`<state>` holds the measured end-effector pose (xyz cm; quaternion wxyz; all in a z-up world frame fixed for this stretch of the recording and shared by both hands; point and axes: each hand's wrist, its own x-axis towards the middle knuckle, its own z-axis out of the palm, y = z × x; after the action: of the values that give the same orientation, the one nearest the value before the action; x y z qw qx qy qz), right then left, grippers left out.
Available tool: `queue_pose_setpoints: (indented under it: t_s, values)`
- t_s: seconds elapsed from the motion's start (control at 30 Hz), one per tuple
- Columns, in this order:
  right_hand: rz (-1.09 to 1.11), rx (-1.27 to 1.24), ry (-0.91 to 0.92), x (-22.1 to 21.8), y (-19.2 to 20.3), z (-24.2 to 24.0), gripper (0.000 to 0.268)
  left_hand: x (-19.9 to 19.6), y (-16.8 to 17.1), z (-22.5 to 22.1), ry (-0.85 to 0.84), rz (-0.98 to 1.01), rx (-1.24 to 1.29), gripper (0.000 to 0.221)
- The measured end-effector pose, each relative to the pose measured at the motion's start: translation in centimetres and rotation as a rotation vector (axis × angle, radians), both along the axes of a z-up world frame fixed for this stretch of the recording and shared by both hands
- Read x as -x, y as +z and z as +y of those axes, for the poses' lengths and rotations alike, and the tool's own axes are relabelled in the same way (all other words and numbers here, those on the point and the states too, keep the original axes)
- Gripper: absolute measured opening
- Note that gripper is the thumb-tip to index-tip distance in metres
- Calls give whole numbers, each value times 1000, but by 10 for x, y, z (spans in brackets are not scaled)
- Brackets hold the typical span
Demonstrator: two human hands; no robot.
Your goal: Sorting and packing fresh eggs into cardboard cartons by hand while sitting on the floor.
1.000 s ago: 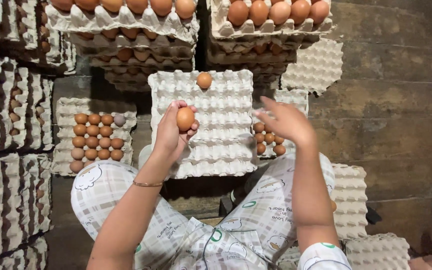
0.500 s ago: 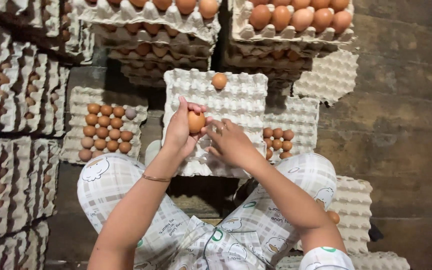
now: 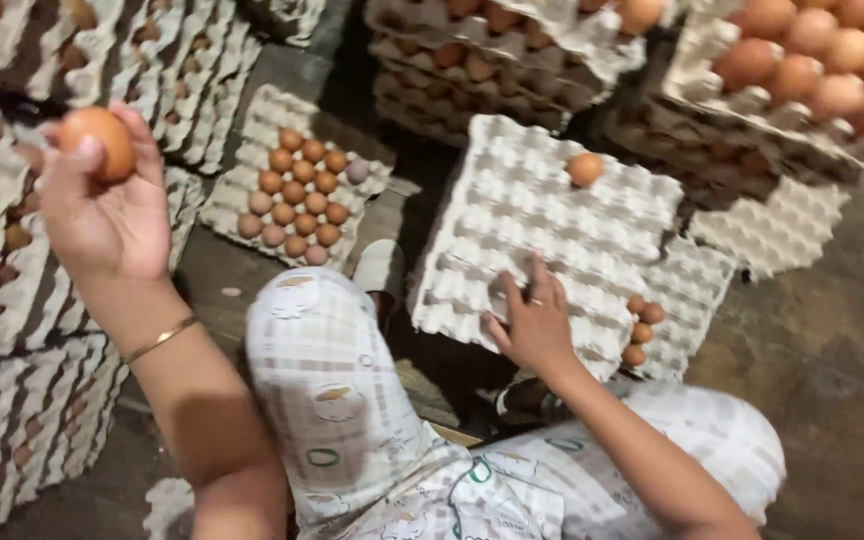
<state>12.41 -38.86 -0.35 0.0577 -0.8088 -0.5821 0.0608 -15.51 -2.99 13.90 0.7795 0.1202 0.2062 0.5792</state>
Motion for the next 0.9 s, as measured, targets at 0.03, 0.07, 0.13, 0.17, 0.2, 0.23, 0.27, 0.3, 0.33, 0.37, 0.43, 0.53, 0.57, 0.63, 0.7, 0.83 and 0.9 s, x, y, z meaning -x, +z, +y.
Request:
queue_pose_setpoints:
  t_s: [0.03,0.07,0.13,0.17,0.2,0.23,0.27,0.3,0.33,0.37,0.43,0.53,0.57,0.63,0.7,0.83,0.9]
  values:
    - [3,8,25,1,-3,-1,67,13,-30,10,25,3,8,23]
    - [-39,-44,3,0,-7,-2,66,26,-61,19,-2,114,-39,24]
    - [-67,-86,-5,5,-7,-1,66,49,-118,29,-16,238,-71,37]
    - [-77,-124,-7,7,-3,1,60,56,-144,30,-6,343,49,46]
    - [-86,-162,-9,9,2,4,55,65,-169,31,5,444,171,56]
    - [-79,-153,16,9,-1,2,55,73,-200,34,28,447,186,56]
    - [-84,-135,-1,9,-4,-1,60,81,-231,37,16,573,213,46]
    - [-93,-123,-17,7,-7,0,65,87,-262,43,3,694,237,38]
    - [-90,-121,8,6,-6,-3,65,86,-288,45,27,692,249,38]
    - [-95,-120,-15,7,-8,-4,67,85,-312,52,13,721,78,26]
    - [-84,-109,-22,8,-9,-2,70,80,-333,64,12,765,-75,18]
    - [-98,-56,2,10,-3,-3,65,66,-349,72,3,1527,-195,37]
    - [-88,-70,-6,11,-2,-1,65,59,-367,81,62,1572,-286,35]
    - [-81,-81,-19,10,-1,3,66,45,-385,95,116,1611,-379,34]
    - [-78,-47,-51,11,-1,2,66,29,-387,99,220,1924,-439,29]
    - [-89,-52,-53,12,-3,2,64,16,-406,104,128,1857,-200,39]
    - [-96,-48,-45,11,-4,3,65,10,-400,106,76,1903,-95,33]
